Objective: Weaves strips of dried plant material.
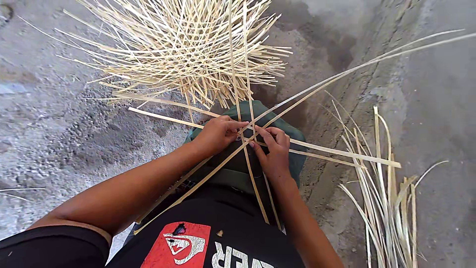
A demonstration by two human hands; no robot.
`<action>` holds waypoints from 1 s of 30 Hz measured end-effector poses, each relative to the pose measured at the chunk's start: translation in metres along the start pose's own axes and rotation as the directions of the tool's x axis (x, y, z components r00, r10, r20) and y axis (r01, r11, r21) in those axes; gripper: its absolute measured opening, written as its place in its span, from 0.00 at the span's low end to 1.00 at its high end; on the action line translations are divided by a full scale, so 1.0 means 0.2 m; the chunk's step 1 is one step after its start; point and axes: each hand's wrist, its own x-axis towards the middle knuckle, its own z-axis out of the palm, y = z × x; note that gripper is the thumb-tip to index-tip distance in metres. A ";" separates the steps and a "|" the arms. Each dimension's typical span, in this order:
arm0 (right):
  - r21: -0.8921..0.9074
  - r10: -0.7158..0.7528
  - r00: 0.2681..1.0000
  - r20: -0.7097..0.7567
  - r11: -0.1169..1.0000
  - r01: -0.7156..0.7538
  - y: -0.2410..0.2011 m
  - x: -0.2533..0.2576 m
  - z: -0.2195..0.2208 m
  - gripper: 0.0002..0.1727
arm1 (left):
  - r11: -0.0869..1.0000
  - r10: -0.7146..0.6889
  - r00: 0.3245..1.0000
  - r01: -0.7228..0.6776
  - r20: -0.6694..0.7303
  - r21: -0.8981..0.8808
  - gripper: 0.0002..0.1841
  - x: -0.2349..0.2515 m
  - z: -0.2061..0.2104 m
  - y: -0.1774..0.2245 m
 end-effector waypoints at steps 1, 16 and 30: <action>0.005 0.004 1.000 0.008 1.000 -0.004 0.00 0.00 0.00 0.24 | 1.000 0.003 1.000 -0.003 -0.003 0.011 0.22 0.00 0.00 0.01; 0.008 0.016 1.000 -0.018 1.000 -0.016 0.00 -0.02 0.01 0.25 | 0.961 0.135 0.983 -0.100 -0.121 0.258 0.21 -0.06 0.05 0.03; 0.001 -0.026 0.986 -0.167 1.000 0.027 0.04 0.06 0.02 0.17 | 0.927 0.108 0.984 -0.047 -0.144 0.371 0.20 -0.08 0.10 0.04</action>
